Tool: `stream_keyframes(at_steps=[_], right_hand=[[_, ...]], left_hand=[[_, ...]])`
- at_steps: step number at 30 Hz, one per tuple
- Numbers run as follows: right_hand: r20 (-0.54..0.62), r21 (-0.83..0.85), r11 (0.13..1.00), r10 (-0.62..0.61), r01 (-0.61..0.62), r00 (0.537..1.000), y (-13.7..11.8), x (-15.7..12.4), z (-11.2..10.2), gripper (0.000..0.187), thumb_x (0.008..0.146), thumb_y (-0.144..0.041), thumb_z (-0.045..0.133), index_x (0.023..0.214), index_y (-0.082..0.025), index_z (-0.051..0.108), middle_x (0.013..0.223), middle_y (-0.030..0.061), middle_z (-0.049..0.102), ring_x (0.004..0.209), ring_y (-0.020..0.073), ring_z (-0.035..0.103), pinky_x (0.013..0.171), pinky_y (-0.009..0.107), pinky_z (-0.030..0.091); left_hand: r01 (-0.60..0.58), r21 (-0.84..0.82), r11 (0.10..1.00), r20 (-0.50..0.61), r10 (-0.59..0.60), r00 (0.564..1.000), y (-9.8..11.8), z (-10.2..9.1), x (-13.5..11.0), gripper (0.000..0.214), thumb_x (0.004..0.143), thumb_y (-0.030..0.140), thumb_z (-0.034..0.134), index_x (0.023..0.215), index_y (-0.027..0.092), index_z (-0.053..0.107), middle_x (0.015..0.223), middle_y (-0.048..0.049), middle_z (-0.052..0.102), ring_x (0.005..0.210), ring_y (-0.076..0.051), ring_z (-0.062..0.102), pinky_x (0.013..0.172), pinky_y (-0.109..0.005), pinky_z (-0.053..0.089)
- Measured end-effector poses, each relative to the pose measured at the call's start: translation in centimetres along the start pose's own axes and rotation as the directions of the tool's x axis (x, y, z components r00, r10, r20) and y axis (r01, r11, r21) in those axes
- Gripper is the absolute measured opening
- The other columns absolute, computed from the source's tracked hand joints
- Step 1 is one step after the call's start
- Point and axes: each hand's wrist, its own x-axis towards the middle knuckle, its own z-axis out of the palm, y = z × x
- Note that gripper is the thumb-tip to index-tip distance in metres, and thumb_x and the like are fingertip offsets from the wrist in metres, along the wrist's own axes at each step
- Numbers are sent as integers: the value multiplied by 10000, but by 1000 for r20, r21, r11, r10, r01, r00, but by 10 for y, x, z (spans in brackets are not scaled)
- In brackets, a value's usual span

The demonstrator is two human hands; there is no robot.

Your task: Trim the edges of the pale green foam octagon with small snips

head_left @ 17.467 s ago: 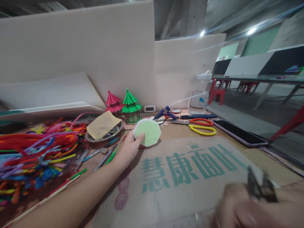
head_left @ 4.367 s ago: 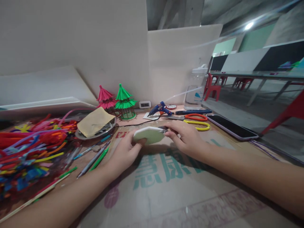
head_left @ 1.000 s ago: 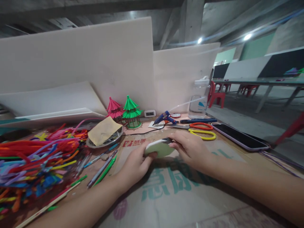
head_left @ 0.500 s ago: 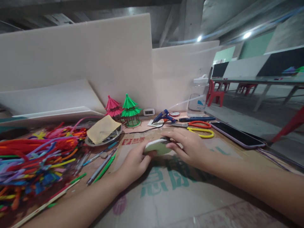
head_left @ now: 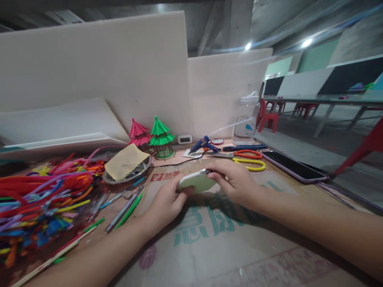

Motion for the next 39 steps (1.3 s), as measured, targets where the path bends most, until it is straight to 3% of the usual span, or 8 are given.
stream_keyframes(at_steps=[5,8,14,22,39], right_hand=[[-82,118,971,219,-209,972,15,-6,6,285,982,-357,436,1118,-186,620,1065,98,716,946,241,672,784,367,521],[-87,113,983,155,-145,984,16,-12,9,282,978,-359,452,1120,-181,618,1056,97,710,941,231,664,796,361,516],[13,49,997,-68,68,998,1,-13,5,264,977,-318,497,1126,-155,641,876,65,683,819,196,608,743,317,469],[6,-21,996,-91,92,996,2,-11,3,266,973,-327,510,1099,-147,660,814,51,654,748,186,571,685,305,426],[18,-10,987,-160,160,987,6,-9,0,259,985,-323,489,1044,-168,687,773,43,658,695,154,560,624,272,407]], left_hand=[[47,-7,999,-51,-47,998,3,-3,2,159,867,211,523,989,159,611,877,-36,694,780,-183,636,704,-268,510],[31,-23,999,-83,-33,996,-1,-3,3,183,873,198,506,1011,181,625,925,-31,691,845,-183,635,770,-276,512],[35,-56,998,-102,-41,994,-10,-1,3,218,880,228,507,1051,203,641,1025,-47,694,995,-205,634,895,-321,500],[28,-20,999,-80,-30,996,-8,-2,2,221,893,240,496,1057,209,640,1086,-56,695,1036,-209,630,921,-343,505],[-6,-38,999,-48,5,999,-18,-1,1,291,853,157,491,1104,183,637,1155,-84,680,1114,-216,608,1012,-391,463]])
